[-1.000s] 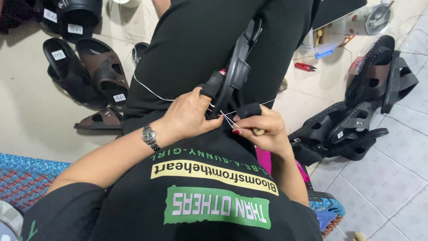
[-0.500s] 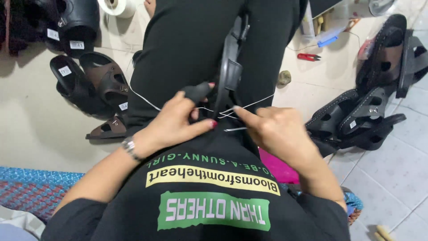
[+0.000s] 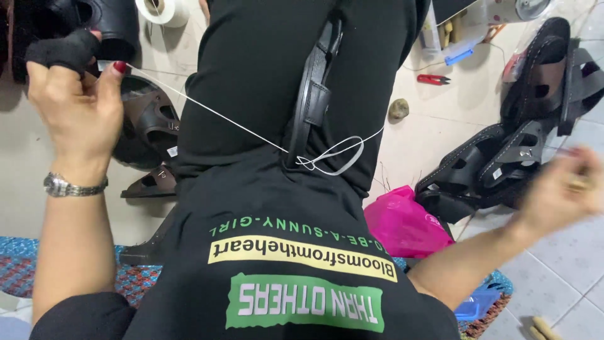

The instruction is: Hand-stitching the sole of a black sandal to its upper part using a needle and thick thread.

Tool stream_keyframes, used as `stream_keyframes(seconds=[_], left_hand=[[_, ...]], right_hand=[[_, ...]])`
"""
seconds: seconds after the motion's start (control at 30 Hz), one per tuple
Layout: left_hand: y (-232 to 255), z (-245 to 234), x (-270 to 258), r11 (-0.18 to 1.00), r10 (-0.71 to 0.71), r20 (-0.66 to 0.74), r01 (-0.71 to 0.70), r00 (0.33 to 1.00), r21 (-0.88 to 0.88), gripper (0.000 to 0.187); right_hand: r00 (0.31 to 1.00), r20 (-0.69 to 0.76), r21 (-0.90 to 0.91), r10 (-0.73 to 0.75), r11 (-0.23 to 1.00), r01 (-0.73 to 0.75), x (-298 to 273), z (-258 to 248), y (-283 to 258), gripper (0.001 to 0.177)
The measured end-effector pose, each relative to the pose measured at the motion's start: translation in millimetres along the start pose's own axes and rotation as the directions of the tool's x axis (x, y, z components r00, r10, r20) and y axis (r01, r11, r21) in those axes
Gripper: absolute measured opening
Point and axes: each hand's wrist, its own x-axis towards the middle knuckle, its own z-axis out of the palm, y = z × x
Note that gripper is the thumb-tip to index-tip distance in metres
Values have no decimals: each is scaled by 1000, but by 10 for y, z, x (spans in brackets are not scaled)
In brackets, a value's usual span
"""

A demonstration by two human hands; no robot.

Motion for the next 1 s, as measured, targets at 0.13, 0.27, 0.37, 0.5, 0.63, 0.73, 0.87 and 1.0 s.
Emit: stream_keyframes(seconds=[0.13,0.27,0.37,0.5,0.63,0.73,0.87,1.0], left_hand=[[184,-43,62,999,-7,-22,6,1000,-43,32],[163,-67,65,999,31,-32,-32,999,-23,26],[146,-32,-2,998,-8,-21,7,1000,-61,32],[159,81,-12,995,-28,-14,27,999,-92,25],[78,31,-74,995,-47,-80,39,996,-93,27],[-38,-39,-116,987,-67,-53,58,996,-148,33],[78,27,5,971,-59,-24,52,998,-232,31],[101,50,-35,992,-26,-20,24,999,-122,28]], right_hand=[[746,590,568,-309,816,-111,-71,-142,-2287,69],[704,479,591,-524,786,182,-177,147,-2614,22],[835,460,598,-303,801,-38,-209,127,-2533,17],[837,351,425,-419,868,256,-446,287,-2471,12],[919,-173,-395,-355,880,266,-349,374,-1372,56],[994,61,120,-94,989,86,59,-203,-1212,4],[872,449,428,-195,904,-19,-93,-205,-2054,10],[785,467,501,-407,853,144,-379,156,-2568,20]])
